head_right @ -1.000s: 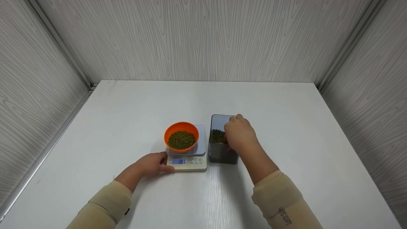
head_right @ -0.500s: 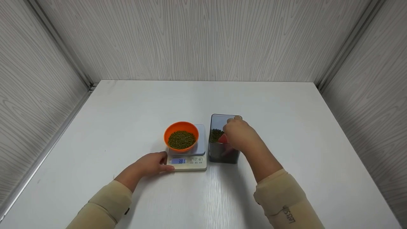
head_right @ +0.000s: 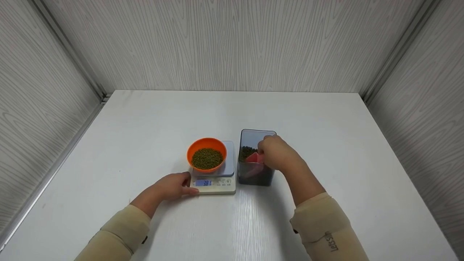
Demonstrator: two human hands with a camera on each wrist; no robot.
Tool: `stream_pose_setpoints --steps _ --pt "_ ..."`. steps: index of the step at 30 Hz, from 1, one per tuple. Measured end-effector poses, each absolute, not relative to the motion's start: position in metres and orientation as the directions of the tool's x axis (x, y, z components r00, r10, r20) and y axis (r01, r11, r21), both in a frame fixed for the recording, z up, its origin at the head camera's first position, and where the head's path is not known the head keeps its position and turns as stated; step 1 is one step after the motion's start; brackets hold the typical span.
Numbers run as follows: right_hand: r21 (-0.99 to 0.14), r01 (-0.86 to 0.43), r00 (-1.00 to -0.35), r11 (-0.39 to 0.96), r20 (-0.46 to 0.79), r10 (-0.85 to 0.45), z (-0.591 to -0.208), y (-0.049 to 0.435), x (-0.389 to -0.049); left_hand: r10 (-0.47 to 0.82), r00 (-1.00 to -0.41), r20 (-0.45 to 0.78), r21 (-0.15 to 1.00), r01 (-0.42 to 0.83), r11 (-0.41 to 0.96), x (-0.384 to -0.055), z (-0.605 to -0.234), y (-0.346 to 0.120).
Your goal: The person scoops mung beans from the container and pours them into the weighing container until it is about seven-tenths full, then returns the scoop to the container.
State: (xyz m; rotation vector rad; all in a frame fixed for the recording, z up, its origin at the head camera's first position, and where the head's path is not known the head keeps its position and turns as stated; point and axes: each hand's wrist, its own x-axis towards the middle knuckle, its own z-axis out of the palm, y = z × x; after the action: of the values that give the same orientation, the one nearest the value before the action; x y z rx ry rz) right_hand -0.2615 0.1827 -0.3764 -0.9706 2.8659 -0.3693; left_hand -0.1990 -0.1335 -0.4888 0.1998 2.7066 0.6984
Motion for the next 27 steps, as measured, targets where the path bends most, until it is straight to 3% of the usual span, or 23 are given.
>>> stream_pose_setpoints --steps 11,27 --pt "-0.216 -0.636 -0.764 0.74 0.041 -0.644 -0.385 0.179 -0.261 0.199 -0.939 -0.282 0.486 0.039 0.873 -0.197 -0.487 -0.134" --pt "-0.29 -0.562 -0.819 0.774 0.063 -0.571 -0.386 0.187 -0.261 0.2 -0.934 -0.295 0.485 0.034 0.874 -0.199 -0.489 -0.131"
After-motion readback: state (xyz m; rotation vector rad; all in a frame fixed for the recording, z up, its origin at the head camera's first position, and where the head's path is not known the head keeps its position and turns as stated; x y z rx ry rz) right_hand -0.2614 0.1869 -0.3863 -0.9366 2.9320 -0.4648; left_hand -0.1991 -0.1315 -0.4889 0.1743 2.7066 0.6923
